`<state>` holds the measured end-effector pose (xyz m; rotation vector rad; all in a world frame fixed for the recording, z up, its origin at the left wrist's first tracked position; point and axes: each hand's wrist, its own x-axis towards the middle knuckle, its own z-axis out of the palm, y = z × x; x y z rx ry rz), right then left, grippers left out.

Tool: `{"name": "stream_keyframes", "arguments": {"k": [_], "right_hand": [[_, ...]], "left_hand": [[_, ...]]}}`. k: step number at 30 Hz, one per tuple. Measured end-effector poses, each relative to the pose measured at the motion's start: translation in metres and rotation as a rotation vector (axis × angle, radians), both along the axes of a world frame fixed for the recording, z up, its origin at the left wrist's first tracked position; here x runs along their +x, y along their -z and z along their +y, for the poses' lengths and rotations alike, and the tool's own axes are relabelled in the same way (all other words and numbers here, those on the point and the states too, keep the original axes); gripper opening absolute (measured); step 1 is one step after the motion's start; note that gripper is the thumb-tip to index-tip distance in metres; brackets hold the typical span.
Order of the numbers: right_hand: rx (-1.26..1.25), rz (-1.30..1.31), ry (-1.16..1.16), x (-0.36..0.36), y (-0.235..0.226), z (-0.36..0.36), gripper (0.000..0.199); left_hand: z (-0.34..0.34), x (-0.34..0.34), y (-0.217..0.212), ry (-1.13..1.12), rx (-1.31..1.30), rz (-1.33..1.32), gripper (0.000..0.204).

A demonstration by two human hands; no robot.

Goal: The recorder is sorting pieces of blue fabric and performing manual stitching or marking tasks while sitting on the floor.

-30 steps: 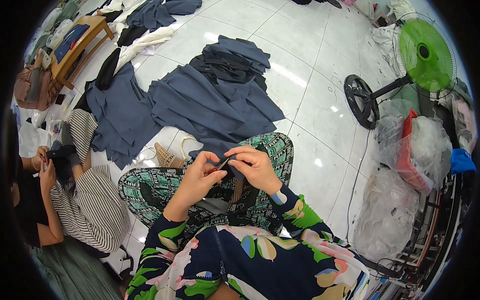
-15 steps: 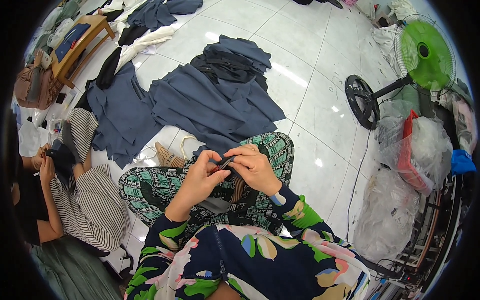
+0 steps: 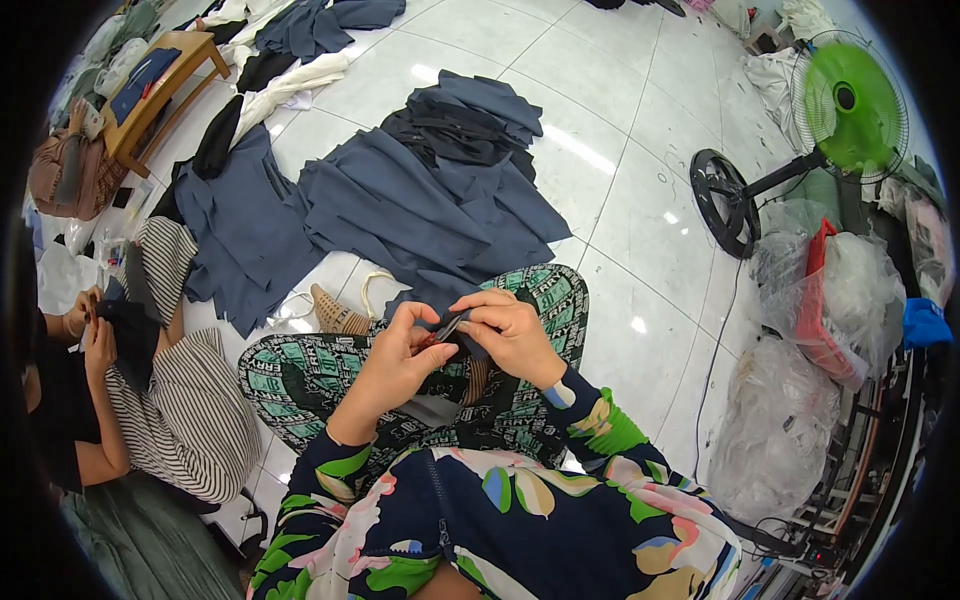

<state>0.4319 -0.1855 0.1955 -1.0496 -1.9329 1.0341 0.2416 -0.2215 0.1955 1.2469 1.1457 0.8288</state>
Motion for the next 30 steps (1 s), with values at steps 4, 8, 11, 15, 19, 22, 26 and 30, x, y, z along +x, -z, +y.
{"name": "stream_keyframes", "arguments": {"k": [4, 8, 11, 15, 19, 22, 26, 30], "right_hand": [[0.024, -0.02, 0.005, 0.0, 0.0, 0.0, 0.006], [0.06, -0.022, 0.009, -0.001, 0.001, -0.001, 0.006], [0.061, -0.016, -0.005, -0.001, 0.002, 0.0, 0.006], [0.038, -0.012, -0.017, -0.001, 0.004, -0.002, 0.007], [-0.19, 0.082, 0.071, -0.001, 0.0, -0.002, 0.007], [-0.125, 0.073, 0.048, -0.003, 0.003, -0.002, 0.012], [-0.06, -0.057, 0.037, -0.01, 0.007, -0.004, 0.017], [-0.123, -0.025, 0.034, -0.009, 0.017, -0.006, 0.02]], "left_hand": [[0.0, 0.001, -0.005, 0.015, 0.025, 0.059, 0.034], [0.001, 0.002, -0.006, 0.015, 0.024, 0.09, 0.033], [0.001, 0.004, 0.004, -0.018, 0.012, 0.026, 0.033], [0.002, 0.003, 0.004, -0.01, -0.02, -0.041, 0.034], [0.002, 0.0, 0.006, -0.087, 0.013, -0.075, 0.04], [0.007, 0.006, 0.005, -0.149, 0.148, 0.017, 0.021], [0.009, 0.011, 0.008, -0.188, 0.175, 0.128, 0.019], [0.01, 0.012, 0.009, -0.183, 0.18, 0.109, 0.018]]}}
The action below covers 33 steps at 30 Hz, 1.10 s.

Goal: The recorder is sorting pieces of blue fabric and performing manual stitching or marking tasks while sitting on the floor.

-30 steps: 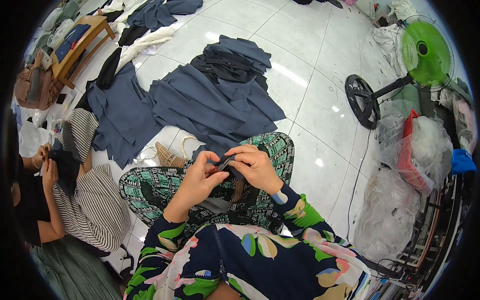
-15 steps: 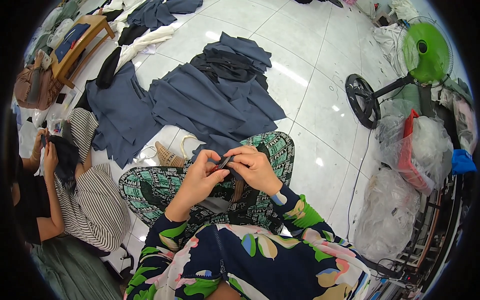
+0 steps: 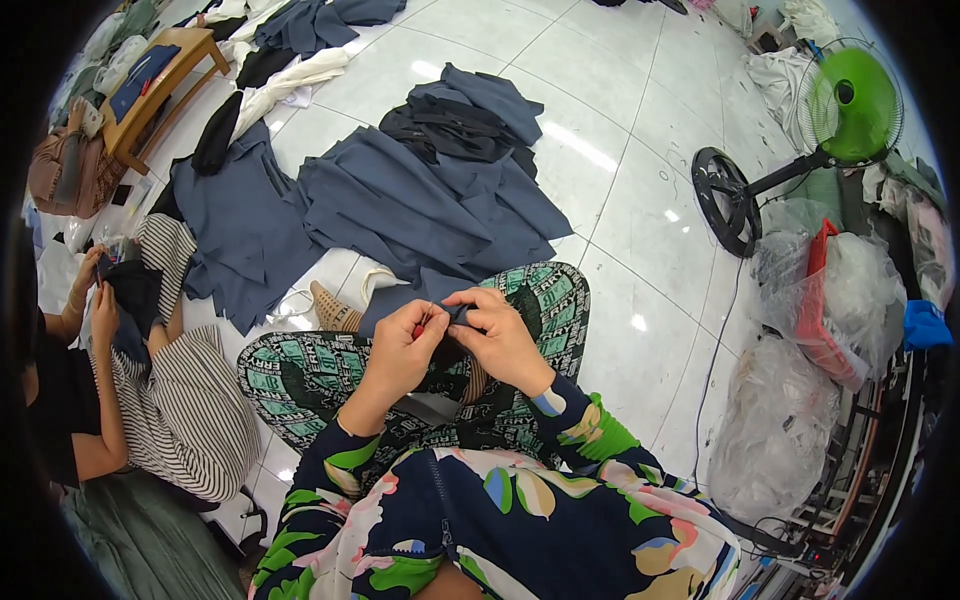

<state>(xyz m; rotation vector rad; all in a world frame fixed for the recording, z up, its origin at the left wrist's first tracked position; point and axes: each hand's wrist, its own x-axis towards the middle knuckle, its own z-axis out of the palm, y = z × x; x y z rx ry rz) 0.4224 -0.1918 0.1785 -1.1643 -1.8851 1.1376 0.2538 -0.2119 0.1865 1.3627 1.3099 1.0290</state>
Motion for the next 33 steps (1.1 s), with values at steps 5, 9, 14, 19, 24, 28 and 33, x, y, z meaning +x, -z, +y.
{"name": "stream_keyframes", "arguments": {"k": [5, 9, 14, 19, 24, 28, 33], "right_hand": [[0.105, 0.025, -0.11, 0.001, -0.004, 0.008, 0.024], [0.186, 0.038, -0.128, 0.0, -0.014, 0.008, 0.017], [0.054, 0.232, -0.206, 0.003, -0.008, 0.008, 0.01], [-0.048, 0.298, -0.076, 0.007, -0.003, 0.006, 0.011], [-0.167, 0.173, 0.105, 0.005, -0.01, 0.0, 0.009], [-0.066, 0.135, 0.092, 0.002, -0.008, -0.003, 0.007], [-0.018, 0.065, 0.067, 0.003, -0.019, -0.003, 0.007]], "left_hand": [[0.006, -0.009, 0.008, -0.026, -0.182, -0.301, 0.016], [0.014, -0.014, 0.005, 0.056, -0.595, -0.717, 0.015], [0.014, -0.017, 0.011, 0.123, -0.832, -0.887, 0.017], [0.007, -0.022, 0.003, 0.031, -0.543, -0.613, 0.022], [-0.015, -0.012, -0.009, 0.095, -0.008, -0.089, 0.038], [-0.016, -0.005, -0.023, 0.094, -0.035, 0.05, 0.029], [-0.015, -0.003, -0.017, 0.078, -0.02, 0.092, 0.028]]}}
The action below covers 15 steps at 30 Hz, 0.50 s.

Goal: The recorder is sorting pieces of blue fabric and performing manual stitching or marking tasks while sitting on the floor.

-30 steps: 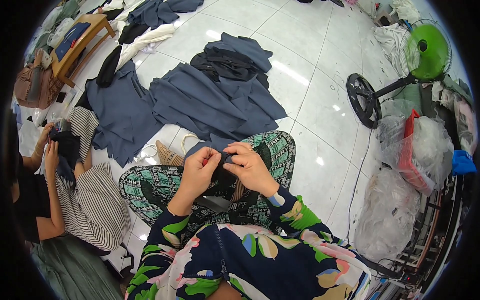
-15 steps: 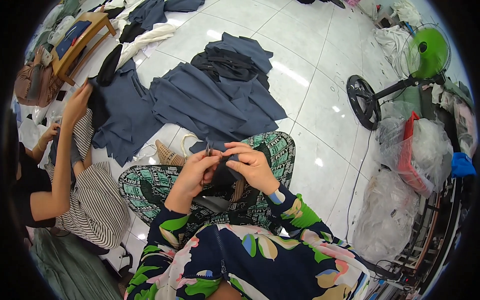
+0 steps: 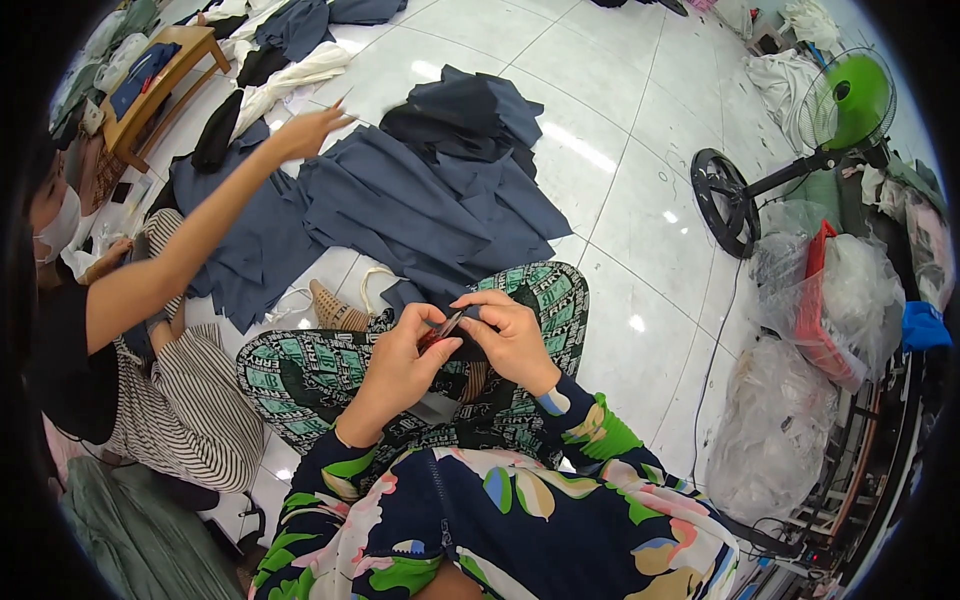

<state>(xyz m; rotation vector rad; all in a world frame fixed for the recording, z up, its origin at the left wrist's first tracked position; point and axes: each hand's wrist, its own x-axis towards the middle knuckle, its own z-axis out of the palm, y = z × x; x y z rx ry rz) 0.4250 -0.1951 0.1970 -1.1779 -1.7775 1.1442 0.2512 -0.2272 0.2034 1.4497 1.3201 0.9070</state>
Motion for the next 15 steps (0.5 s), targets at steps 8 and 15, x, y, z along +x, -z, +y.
{"name": "stream_keyframes", "arguments": {"k": [8, 15], "right_hand": [[0.108, -0.044, -0.01, 0.0, 0.003, 0.0, 0.007], [0.199, -0.051, -0.033, 0.001, 0.005, 0.002, 0.018]], "left_hand": [[0.002, 0.0, 0.003, 0.041, -0.043, 0.039, 0.028], [0.005, 0.0, 0.017, 0.061, -0.092, -0.078, 0.026]]}}
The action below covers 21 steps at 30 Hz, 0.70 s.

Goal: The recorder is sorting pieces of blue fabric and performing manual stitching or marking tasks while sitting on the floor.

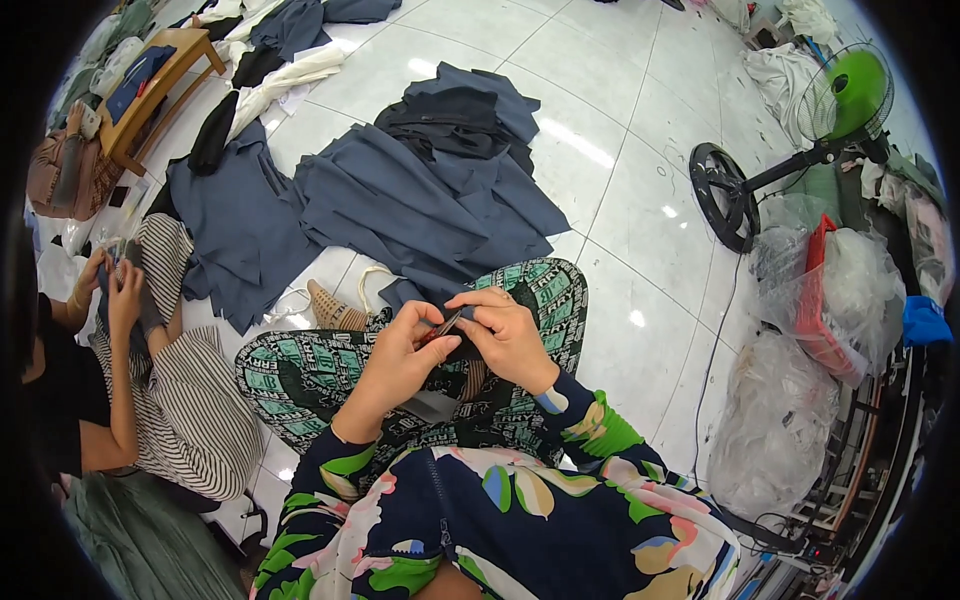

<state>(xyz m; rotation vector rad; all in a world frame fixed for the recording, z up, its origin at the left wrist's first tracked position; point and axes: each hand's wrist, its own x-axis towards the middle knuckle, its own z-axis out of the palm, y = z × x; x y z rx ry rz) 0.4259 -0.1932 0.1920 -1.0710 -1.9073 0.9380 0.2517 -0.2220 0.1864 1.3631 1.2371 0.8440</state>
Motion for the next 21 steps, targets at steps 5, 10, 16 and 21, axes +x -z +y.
{"name": "stream_keyframes", "arguments": {"k": [5, 10, 16, 21], "right_hand": [[0.03, 0.023, -0.021, 0.0, -0.003, 0.001, 0.019], [0.044, 0.019, -0.026, 0.0, -0.004, 0.001, 0.018], [-0.017, 0.0, -0.048, 0.002, -0.005, 0.002, 0.011], [-0.068, -0.054, -0.004, 0.005, -0.002, 0.003, 0.006]], "left_hand": [[0.006, -0.004, -0.009, 0.011, -0.412, -0.55, 0.024], [0.006, -0.006, -0.006, 0.022, -0.514, -0.664, 0.023], [0.006, -0.01, -0.004, 0.052, -0.524, -0.624, 0.025], [0.003, -0.006, -0.01, -0.075, -0.102, -0.259, 0.025]]}}
